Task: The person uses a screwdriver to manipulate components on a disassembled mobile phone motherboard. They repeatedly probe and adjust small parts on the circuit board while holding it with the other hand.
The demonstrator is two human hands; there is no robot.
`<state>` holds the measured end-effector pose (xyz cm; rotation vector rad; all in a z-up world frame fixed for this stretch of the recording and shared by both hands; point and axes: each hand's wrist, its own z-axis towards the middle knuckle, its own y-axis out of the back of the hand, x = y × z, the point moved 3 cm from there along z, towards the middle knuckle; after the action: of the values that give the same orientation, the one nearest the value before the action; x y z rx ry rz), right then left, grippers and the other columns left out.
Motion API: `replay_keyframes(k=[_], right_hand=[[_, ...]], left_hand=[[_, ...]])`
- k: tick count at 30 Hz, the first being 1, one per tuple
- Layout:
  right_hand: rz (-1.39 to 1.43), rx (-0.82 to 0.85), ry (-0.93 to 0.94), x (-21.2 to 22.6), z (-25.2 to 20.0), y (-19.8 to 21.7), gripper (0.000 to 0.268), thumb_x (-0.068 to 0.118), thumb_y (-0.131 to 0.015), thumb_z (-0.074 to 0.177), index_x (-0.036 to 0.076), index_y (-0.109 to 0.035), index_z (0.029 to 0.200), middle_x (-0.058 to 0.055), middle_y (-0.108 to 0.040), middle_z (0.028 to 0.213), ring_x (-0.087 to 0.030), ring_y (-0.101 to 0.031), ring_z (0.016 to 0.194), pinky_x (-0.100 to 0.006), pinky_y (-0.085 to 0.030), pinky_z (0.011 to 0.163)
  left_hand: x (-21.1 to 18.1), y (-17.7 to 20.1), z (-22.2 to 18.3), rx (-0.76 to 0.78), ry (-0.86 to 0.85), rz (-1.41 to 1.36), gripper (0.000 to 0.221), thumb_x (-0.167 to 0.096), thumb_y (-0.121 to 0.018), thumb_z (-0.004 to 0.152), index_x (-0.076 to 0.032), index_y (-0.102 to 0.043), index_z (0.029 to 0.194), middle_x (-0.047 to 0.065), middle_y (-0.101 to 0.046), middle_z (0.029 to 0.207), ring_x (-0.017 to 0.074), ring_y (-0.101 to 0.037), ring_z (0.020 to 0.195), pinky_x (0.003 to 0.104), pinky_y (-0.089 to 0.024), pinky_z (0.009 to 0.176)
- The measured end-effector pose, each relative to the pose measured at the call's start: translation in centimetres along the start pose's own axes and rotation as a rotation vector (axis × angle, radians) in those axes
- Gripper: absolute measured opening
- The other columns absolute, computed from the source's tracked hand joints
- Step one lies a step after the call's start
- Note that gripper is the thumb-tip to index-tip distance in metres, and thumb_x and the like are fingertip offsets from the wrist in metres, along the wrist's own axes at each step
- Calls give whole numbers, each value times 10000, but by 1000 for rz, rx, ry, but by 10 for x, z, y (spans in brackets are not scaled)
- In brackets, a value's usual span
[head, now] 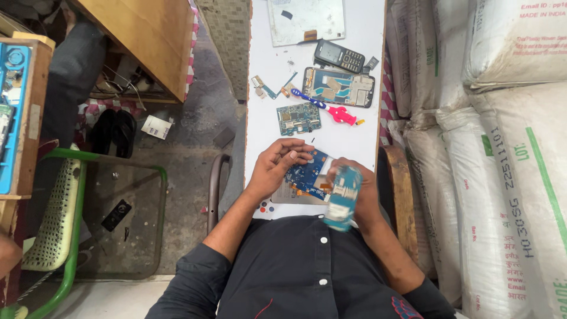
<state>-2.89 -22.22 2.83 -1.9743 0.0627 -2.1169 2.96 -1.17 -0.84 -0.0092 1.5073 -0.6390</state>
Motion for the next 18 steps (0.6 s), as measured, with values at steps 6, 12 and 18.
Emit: replay_keyframes(k=[6,12,18], right_hand=[[789,-53,107,7,16,-1,117,118,-635,1132,16,-664,1083,-23,-575,829,-139,-503,761,-298,-427,722],[368,-98,-168,-24,4,5,331,280,-621,1045,-46,-675,1030,1,-487,718,-107,-449,666,-284,-400,645],[309,-160,97,-5,3,18,376,302,-630,1042,-66,-651,1121,-48,-606,863,-109,-479,754,-282,-430,710]], left_hand=[[-1,-3,0,-4,-17,-31,294,-76,-517,1083,61,-543,1342,234,-671,1281,267,-693,1154,386,-573,1006],[-1,-3,-1,-5,-1,-22,289,-77,-515,1072,52,-542,1329,219,-690,1286,253,-701,1139,368,-571,992],[-4,-5,-2,-24,15,7,301,-90,-528,1083,61,-560,1341,226,-698,1212,252,-707,1132,360,-576,989]])
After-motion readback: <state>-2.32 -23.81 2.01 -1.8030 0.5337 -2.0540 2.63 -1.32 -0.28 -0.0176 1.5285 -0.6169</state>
